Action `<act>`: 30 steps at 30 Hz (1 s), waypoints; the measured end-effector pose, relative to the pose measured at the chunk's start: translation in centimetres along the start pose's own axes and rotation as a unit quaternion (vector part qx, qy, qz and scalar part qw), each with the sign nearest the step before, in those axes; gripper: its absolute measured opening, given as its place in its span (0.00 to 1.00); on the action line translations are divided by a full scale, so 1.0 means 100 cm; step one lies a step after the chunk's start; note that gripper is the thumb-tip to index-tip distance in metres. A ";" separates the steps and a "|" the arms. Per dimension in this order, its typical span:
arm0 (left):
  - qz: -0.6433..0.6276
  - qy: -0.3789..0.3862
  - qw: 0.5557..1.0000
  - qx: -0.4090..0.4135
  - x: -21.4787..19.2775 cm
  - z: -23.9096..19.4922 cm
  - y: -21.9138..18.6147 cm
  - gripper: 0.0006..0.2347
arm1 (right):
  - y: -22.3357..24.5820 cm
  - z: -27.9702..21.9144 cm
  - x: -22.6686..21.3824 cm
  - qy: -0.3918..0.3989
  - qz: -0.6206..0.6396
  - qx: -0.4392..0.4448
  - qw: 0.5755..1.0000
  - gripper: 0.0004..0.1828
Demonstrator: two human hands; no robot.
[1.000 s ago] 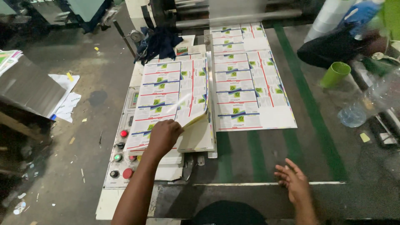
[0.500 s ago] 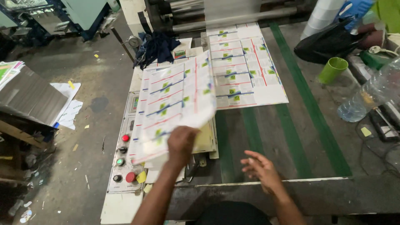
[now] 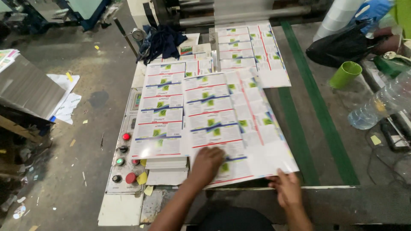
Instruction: The person repeatedly picks up printed sheets from a conveyor belt and folds them in half by hand. They then place the folded sheets onto a growing stack on the table to the left.
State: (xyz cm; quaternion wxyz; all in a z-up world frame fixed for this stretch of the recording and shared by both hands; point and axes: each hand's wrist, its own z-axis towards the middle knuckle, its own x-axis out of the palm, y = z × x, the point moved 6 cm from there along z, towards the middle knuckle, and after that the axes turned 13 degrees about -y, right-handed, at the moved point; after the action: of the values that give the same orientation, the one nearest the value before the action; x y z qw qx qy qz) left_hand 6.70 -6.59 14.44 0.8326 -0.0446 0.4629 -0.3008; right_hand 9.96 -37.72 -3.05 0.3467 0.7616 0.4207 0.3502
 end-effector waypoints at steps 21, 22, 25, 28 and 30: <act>0.121 -0.028 0.983 -0.138 -0.079 0.000 0.089 0.04 | 0.078 0.102 -0.026 -0.085 -0.092 -0.063 0.990 0.16; 0.107 -0.026 0.983 -0.146 -0.082 0.003 0.090 0.04 | 0.087 0.102 -0.014 -0.095 -0.094 -0.061 0.989 0.16; 0.088 0.048 0.972 -0.213 -0.086 0.002 0.101 0.06 | 0.093 0.118 -0.011 -0.084 -0.099 -0.055 0.990 0.18; 0.064 -0.063 0.978 -0.190 -0.105 0.003 0.100 0.05 | 0.097 0.106 -0.005 -0.074 -0.104 -0.050 0.991 0.24; 0.056 -0.156 0.970 -0.178 -0.124 0.014 0.072 0.05 | 0.088 0.087 0.001 -0.073 -0.114 -0.043 0.990 0.27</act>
State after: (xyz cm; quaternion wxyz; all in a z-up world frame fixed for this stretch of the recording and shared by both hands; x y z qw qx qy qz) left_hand 6.27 5.72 21.94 0.8886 -0.2124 0.3753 -0.1562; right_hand 20.64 -43.21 -0.23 0.4469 0.7167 0.4625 0.2697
